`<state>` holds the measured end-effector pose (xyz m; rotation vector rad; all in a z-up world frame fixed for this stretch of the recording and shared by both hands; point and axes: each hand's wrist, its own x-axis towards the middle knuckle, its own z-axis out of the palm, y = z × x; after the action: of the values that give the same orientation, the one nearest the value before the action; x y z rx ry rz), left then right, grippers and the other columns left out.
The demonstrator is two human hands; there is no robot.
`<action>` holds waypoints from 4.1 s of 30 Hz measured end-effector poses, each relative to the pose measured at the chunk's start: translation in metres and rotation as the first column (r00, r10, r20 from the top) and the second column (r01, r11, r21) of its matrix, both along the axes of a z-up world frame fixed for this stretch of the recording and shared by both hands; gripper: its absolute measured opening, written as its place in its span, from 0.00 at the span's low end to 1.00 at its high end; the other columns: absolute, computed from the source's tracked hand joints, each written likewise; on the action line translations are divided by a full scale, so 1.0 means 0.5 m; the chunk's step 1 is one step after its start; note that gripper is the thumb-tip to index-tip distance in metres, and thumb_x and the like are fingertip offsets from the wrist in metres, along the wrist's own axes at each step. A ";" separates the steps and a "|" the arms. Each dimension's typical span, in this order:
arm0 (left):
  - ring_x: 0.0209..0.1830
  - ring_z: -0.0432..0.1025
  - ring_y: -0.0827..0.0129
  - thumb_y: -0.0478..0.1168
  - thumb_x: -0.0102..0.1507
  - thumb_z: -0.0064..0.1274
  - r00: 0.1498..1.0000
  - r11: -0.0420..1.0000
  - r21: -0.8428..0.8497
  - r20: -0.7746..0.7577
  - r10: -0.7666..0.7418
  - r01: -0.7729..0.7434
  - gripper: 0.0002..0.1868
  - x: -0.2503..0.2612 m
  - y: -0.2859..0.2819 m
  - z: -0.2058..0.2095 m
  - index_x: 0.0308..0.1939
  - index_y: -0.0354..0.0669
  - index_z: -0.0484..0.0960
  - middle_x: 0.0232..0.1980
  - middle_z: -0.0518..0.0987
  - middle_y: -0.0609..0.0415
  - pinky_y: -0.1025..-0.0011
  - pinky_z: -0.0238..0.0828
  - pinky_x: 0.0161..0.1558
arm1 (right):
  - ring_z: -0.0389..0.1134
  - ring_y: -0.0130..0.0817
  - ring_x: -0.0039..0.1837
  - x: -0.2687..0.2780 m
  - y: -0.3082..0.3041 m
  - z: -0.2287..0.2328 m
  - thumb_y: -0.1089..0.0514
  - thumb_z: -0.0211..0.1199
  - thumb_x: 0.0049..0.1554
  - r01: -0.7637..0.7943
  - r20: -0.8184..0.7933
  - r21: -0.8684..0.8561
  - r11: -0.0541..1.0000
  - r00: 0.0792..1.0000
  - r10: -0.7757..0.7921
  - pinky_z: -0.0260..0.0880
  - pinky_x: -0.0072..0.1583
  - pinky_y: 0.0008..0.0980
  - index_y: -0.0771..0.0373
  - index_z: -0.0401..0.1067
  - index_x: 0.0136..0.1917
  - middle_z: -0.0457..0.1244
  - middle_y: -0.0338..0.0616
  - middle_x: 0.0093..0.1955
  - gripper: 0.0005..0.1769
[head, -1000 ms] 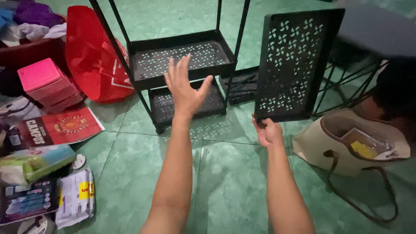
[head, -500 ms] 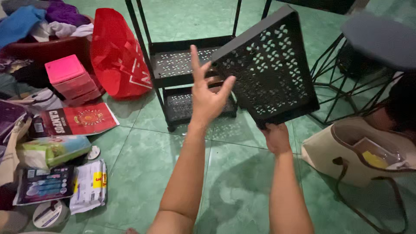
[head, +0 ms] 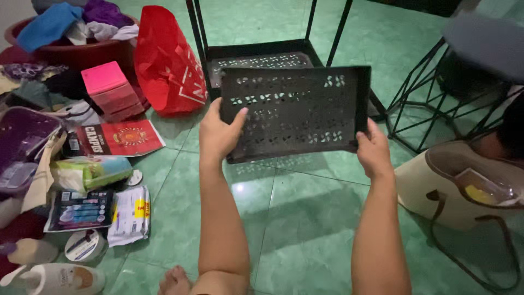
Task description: The person assembles a black metal three-tier shelf by hand. They insert the vertical support poles into the perforated trays and stack the tiers to form the complete unit.
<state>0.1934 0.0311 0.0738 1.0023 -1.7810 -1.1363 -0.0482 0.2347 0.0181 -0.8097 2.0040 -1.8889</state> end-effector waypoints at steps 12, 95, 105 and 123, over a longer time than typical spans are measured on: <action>0.36 0.69 0.74 0.37 0.54 0.56 0.837 0.986 0.104 -0.521 0.167 -0.132 0.16 0.014 -0.041 -0.037 0.44 0.40 0.71 0.38 0.76 0.54 0.75 0.66 0.40 | 0.64 0.28 0.52 0.098 -0.012 0.141 0.65 0.46 0.59 0.005 -0.149 -0.330 0.944 0.987 -0.057 0.68 0.53 0.26 0.71 0.60 0.62 0.61 0.45 0.54 0.17; 0.43 0.70 0.74 0.29 0.56 0.52 0.685 0.859 -0.028 -0.590 -0.427 0.511 0.21 -0.062 -0.057 -0.135 0.54 0.38 0.71 0.47 0.73 0.54 0.77 0.70 0.43 | 0.63 0.30 0.55 -0.017 -0.018 0.013 0.52 0.52 0.56 -0.083 0.082 0.094 0.992 0.994 0.075 0.63 0.53 0.30 0.62 0.65 0.59 0.62 0.41 0.55 0.19; 0.41 0.71 0.70 0.27 0.57 0.46 0.516 0.884 0.083 -0.835 -0.190 0.461 0.18 -0.047 -0.092 -0.139 0.51 0.34 0.69 0.44 0.69 0.54 0.65 0.74 0.36 | 0.58 0.39 0.62 -0.077 0.056 -0.019 0.40 0.45 0.54 -0.249 0.313 0.192 0.949 0.932 0.181 0.57 0.60 0.44 0.59 0.59 0.63 0.56 0.47 0.62 0.30; 0.46 0.67 0.69 0.31 0.56 0.40 0.297 0.867 -0.078 -0.921 -0.251 0.492 0.27 -0.095 -0.029 -0.030 0.61 0.28 0.64 0.51 0.67 0.48 0.77 0.67 0.35 | 0.55 0.44 0.57 -0.044 0.014 0.030 0.37 0.42 0.58 -0.214 0.228 -0.488 0.847 0.905 0.360 0.54 0.51 0.43 0.63 0.53 0.67 0.54 0.45 0.60 0.34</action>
<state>0.1457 0.0165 0.0588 -0.1166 -0.9217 -1.7553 -0.0702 0.2419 0.0329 -0.8037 1.1879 -2.1611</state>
